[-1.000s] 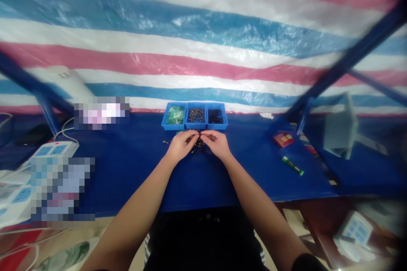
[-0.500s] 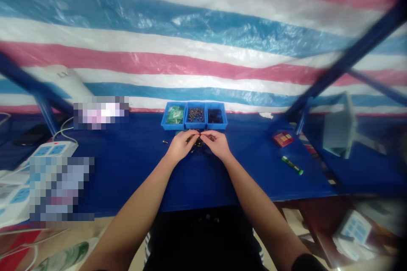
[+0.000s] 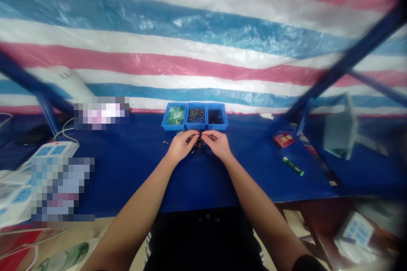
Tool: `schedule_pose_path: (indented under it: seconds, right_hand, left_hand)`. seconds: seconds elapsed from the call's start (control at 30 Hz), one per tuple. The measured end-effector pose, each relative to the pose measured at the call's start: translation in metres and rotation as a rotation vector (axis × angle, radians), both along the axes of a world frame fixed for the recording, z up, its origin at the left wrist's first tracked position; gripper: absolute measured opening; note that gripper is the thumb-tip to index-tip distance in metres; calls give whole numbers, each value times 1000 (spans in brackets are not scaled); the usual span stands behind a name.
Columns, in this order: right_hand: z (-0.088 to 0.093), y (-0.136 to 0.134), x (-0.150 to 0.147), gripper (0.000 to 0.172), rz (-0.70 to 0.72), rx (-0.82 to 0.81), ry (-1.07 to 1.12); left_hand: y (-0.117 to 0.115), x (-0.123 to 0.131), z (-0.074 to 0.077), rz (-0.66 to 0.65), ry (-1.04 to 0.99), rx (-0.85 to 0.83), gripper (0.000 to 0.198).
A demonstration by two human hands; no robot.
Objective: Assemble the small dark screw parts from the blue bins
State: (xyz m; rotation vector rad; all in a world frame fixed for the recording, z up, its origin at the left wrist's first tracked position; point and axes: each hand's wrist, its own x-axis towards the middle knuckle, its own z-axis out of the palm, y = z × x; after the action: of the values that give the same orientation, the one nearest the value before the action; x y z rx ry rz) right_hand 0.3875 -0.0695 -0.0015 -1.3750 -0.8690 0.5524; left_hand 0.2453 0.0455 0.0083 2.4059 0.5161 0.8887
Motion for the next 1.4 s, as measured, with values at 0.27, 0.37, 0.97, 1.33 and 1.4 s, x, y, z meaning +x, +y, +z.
schedule_pose_path:
  seconds: [0.27, 0.37, 0.97, 1.33, 1.4]
  right_hand:
    - [-1, 1, -1, 26, 11, -1, -14]
    - [0, 0, -1, 27, 19, 5, -1]
    - [1, -1, -3, 25, 20, 1, -14]
    - [4, -2, -2, 26, -6, -10, -26]
    - [4, -2, -2, 26, -12, -8, -26]
  left_hand:
    - [1, 1, 0, -19, -31, -1, 22]
    - [0, 0, 2, -21, 11, -10, 22]
    - [-1, 0, 4, -28, 57, -54, 26]
    - [-1, 1, 1, -10, 31, -38, 28]
    - [-1, 1, 1, -14, 19, -40, 27]
